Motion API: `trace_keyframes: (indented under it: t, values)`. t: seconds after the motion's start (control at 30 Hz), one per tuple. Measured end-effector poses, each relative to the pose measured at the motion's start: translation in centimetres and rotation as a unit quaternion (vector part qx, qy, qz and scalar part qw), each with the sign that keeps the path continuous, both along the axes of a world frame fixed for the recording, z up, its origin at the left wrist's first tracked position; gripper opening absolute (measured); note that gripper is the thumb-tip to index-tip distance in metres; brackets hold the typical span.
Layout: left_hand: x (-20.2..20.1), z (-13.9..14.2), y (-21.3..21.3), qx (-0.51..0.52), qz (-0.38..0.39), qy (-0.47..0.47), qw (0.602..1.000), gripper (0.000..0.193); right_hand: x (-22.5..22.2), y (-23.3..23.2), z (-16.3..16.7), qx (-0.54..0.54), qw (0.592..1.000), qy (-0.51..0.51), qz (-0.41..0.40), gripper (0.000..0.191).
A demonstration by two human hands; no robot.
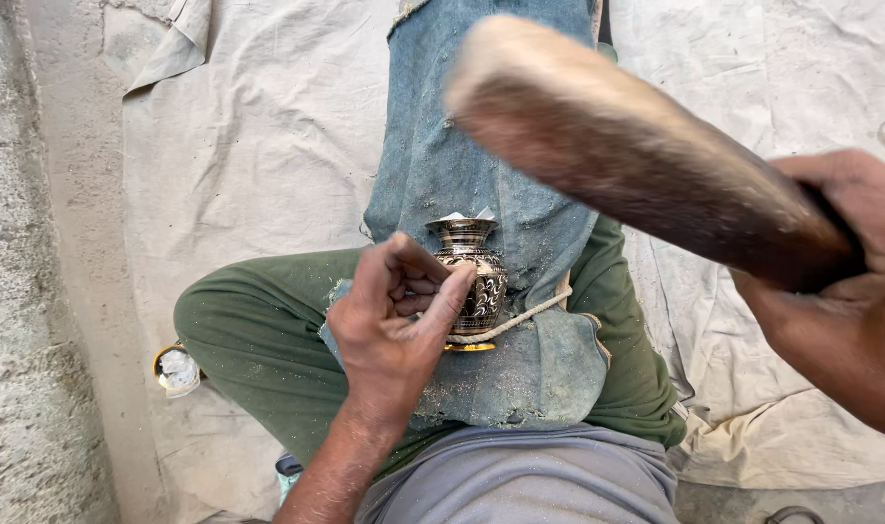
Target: The person sits cross-legged on the ground with a small brass pot held against a cloth pad on their lap. They hold a chisel against the pot's decorated surface with one hand and repeatedly strike it with a wooden mallet held in the other hand, chasing the ornamental pattern around the vessel, and rotate the pot to reach new areas.
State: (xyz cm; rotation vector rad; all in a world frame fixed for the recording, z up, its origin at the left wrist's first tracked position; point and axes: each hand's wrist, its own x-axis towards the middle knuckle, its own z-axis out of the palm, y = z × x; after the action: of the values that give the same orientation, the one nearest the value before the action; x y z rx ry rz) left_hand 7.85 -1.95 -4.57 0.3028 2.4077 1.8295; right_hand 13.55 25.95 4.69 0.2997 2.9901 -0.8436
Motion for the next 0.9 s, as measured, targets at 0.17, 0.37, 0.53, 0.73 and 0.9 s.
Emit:
trace_keyframes:
  t: [0.17,0.37,0.53,0.73,0.9]
  values:
    - [0.5,0.2,0.8,-0.038,0.029,0.028,0.998,0.039,-3.5,-1.2,3.6,0.246,0.952,0.073,0.169,0.049]
    - [0.1,0.5,0.7,-0.061,0.014,0.038,0.997,0.042,-5.6,-2.7,5.6,0.257,0.944,0.066,0.195,0.052]
    - [0.4,0.6,0.8,-0.059,0.004,0.071,0.996,0.039,-5.6,-2.4,5.0,0.281,0.939,0.013,0.199,0.046]
    - [0.2,0.7,0.7,-0.057,0.000,0.057,0.997,0.041,-5.3,-1.6,4.6,0.273,0.943,-0.046,0.185,0.041]
    - [0.1,0.3,0.8,-0.048,0.002,0.069,0.996,0.044,-5.8,-2.4,4.9,0.043,0.995,0.026,0.088,0.043]
